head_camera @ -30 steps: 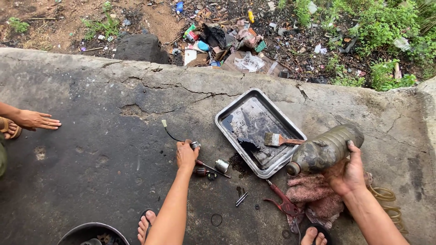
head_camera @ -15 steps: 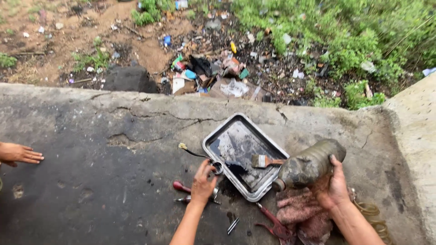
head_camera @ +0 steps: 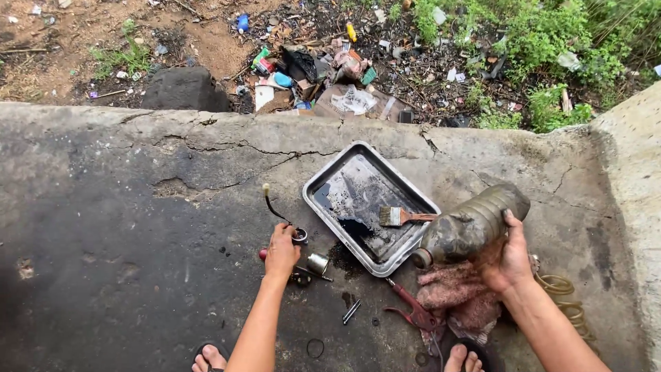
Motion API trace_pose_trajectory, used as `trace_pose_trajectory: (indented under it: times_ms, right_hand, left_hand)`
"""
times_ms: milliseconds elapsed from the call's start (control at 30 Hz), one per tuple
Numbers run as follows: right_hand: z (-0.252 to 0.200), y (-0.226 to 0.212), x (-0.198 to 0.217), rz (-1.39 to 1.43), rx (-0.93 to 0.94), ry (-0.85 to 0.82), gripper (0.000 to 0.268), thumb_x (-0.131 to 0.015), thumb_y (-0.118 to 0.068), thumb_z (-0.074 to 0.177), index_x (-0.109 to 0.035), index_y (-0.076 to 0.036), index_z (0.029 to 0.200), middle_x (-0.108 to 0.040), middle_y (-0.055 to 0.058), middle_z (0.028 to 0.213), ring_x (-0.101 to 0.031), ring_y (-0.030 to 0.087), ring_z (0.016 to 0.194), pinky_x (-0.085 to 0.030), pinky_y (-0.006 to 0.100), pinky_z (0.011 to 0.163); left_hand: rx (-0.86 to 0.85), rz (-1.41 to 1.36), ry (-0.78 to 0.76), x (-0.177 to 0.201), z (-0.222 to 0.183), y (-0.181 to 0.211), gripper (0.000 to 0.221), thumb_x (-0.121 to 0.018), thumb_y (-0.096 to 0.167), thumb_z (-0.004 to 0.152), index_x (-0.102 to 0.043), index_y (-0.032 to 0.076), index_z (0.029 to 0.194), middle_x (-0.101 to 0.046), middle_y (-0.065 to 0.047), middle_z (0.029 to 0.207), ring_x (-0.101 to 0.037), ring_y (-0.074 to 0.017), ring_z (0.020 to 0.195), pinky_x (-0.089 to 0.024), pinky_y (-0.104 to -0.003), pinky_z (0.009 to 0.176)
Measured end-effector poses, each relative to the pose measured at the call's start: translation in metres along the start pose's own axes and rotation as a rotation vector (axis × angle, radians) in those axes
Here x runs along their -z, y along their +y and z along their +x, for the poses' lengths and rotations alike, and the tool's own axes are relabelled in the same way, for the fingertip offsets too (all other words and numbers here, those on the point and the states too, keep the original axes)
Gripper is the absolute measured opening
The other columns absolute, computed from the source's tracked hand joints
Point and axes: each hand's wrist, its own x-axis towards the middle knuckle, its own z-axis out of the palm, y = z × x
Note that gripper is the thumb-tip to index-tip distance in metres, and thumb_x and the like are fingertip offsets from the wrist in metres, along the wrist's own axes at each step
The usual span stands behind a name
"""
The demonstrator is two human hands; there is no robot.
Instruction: Cleaning a greasy motorcycle engine part with a brush and cleaning solvent over a metal tray.
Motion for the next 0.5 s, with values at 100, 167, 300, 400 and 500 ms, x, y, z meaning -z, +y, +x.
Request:
trace_pose_trajectory:
  times_ms: [100,167,300,400,500]
  right_hand:
    - [-0.001,-0.001,-0.004,-0.009,0.005,0.008,0.072,-0.057,-0.061,0.091,-0.053,-0.012,0.144,-0.064,0.005,0.135,-0.061,0.023,0.124,-0.045,0.045,0.111]
    - [-0.005,-0.003,-0.010,-0.020,0.017,0.026,0.072,-0.057,-0.061,0.091,-0.053,-0.012,0.143,-0.066,0.004,0.133,-0.061,0.022,0.123,-0.046,0.045,0.110]
    - [-0.007,-0.006,-0.014,-0.021,0.058,0.032,0.070,-0.057,-0.060,0.090,-0.053,-0.015,0.143,-0.066,0.002,0.133,-0.061,0.022,0.122,-0.045,0.046,0.110]
    - [-0.007,-0.009,-0.017,-0.018,0.109,0.018,0.067,-0.056,-0.059,0.090,-0.053,-0.017,0.143,-0.065,0.001,0.132,-0.061,0.021,0.121,-0.046,0.047,0.109]
    - [-0.004,-0.006,-0.009,-0.024,0.163,-0.002,0.064,-0.056,-0.058,0.093,-0.054,-0.018,0.143,-0.066,0.000,0.131,-0.062,0.020,0.121,-0.046,0.047,0.108]
  left_hand:
    - [-0.070,-0.041,-0.004,-0.005,-0.005,-0.008,0.038,-0.076,-0.001,0.073,-0.064,0.006,0.108,-0.057,-0.015,0.135,-0.057,-0.0377,0.126,-0.047,-0.044,0.107]
    - [-0.276,-0.151,0.099,-0.008,-0.009,-0.008,0.033,-0.074,-0.005,0.071,-0.063,0.005,0.101,-0.058,-0.015,0.141,-0.055,-0.0394,0.131,-0.047,-0.045,0.109]
    - [-0.343,-0.261,0.131,-0.021,-0.014,0.008,0.036,-0.077,-0.001,0.069,-0.059,0.005,0.100,-0.055,-0.017,0.143,-0.053,-0.0411,0.131,-0.046,-0.047,0.109]
    - [-0.434,-0.320,0.166,-0.015,-0.022,0.039,0.038,-0.079,0.001,0.069,-0.054,0.007,0.097,-0.054,-0.017,0.144,-0.050,-0.0428,0.135,-0.043,-0.049,0.111]
    - [-0.457,-0.362,0.117,-0.010,-0.030,0.067,0.041,-0.078,0.002,0.067,-0.052,0.007,0.100,-0.054,-0.016,0.143,-0.052,-0.0410,0.133,-0.046,-0.047,0.109]
